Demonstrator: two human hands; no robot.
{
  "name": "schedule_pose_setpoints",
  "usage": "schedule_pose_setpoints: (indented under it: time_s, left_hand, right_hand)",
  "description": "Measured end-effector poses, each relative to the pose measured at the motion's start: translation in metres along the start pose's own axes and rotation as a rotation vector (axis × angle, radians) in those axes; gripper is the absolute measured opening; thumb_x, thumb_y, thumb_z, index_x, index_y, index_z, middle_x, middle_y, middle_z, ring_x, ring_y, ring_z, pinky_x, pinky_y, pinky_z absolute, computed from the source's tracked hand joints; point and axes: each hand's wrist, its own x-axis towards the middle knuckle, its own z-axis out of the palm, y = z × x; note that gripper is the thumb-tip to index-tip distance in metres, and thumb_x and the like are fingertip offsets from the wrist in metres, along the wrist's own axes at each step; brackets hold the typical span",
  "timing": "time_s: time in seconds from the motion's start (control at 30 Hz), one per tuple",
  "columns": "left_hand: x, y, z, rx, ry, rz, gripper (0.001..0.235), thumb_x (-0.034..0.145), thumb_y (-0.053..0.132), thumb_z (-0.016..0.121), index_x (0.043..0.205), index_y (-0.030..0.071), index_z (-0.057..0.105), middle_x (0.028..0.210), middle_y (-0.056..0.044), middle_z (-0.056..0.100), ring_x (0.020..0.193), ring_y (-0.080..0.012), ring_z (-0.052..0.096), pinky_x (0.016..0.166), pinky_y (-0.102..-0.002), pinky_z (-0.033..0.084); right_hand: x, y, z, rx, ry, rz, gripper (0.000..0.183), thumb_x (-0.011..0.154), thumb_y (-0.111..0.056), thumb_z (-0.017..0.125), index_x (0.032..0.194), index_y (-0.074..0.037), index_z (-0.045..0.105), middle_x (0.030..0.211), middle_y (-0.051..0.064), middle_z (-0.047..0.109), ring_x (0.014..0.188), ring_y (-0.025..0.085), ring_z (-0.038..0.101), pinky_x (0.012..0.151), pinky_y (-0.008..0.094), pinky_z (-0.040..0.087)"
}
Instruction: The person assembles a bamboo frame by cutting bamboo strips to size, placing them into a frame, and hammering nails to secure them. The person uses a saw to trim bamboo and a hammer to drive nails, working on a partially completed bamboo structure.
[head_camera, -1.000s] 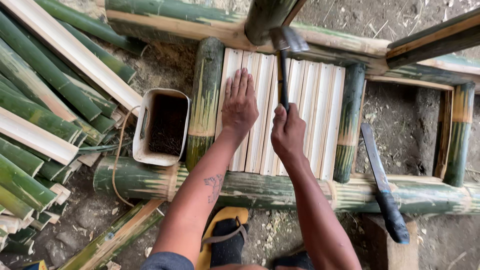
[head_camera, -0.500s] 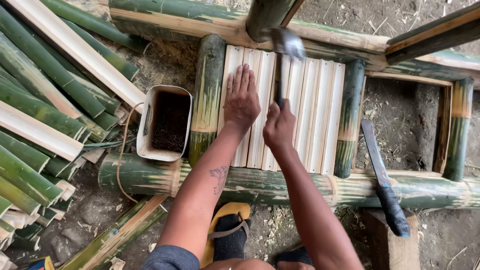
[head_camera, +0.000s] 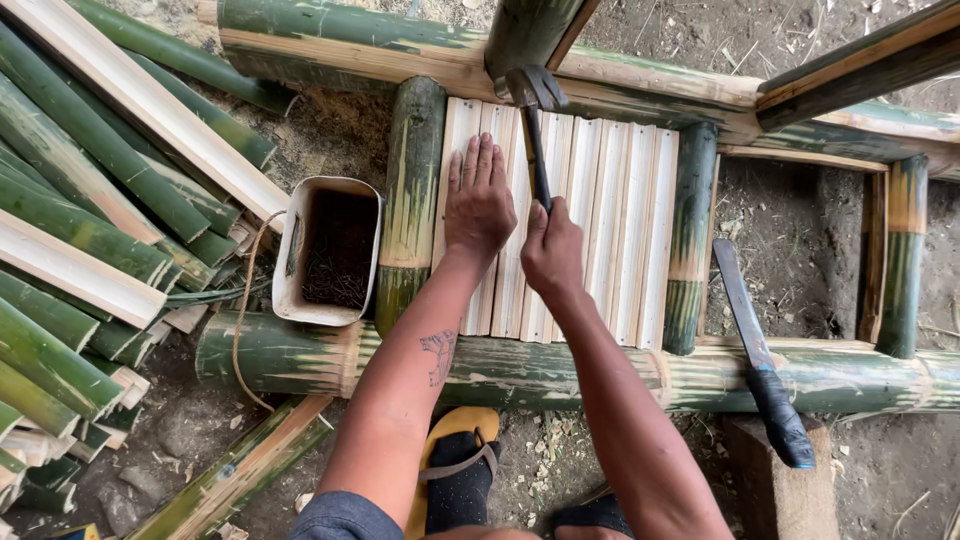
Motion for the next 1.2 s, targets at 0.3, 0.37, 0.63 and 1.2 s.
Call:
schedule_pose_setpoints:
  time_s: [0.3, 0.37, 0.63, 1.2]
  left_hand:
    - [-0.042, -0.040, -0.044, -0.220, 0.469, -0.101, 0.035, 0.100, -0.006, 0.052, 0.132, 0.001, 0.063, 0.139, -0.013, 0.064, 0.137, -0.0276, 0.059, 0.121, -0.044, 0.051]
    - [-0.066, -0.082, -0.061, -0.376, 0.508, -0.406, 0.024, 0.097, -0.002, 0.054, 0.113, 0.003, 0.070, 0.119, -0.017, 0.070, 0.114, -0.0337, 0.064, 0.094, -0.040, 0.056]
    - [-0.116, -0.186, -0.069, 0.102, -0.438, -0.358, 0.014, 0.094, 0.010, 0.066, 0.100, 0.003, 0.075, 0.103, -0.024, 0.073, 0.096, -0.0430, 0.071, 0.083, -0.054, 0.057]
    - [-0.160, -0.059, -0.156, -0.579, -0.408, -0.362, 0.015, 0.099, 0.020, 0.068, 0.104, 0.006, 0.072, 0.088, -0.010, 0.076, 0.059, -0.0137, 0.073, 0.052, -0.035, 0.059]
  right_hand:
    - [-0.075, -0.021, -0.004, 0.379, -0.224, 0.303, 0.042, 0.108, -0.043, 0.038, 0.090, -0.007, 0.052, 0.055, -0.004, 0.046, 0.040, 0.010, 0.042, 0.035, 0.034, 0.040]
    - [-0.111, -0.028, 0.005, 0.453, -0.328, 0.228, 0.048, 0.107, -0.047, 0.037, 0.088, -0.007, 0.052, 0.054, -0.005, 0.045, 0.039, 0.008, 0.042, 0.034, 0.029, 0.038]
    - [-0.192, -0.064, 0.044, 0.459, -0.434, 0.212, 0.044, 0.106, -0.043, 0.048, 0.088, -0.004, 0.054, 0.059, 0.001, 0.051, 0.047, 0.012, 0.048, 0.044, 0.033, 0.040]
    - [-0.293, -0.032, -0.017, 0.112, -0.119, 0.246, 0.041, 0.104, -0.039, 0.050, 0.089, -0.001, 0.056, 0.061, 0.017, 0.060, 0.054, 0.033, 0.057, 0.054, 0.044, 0.045]
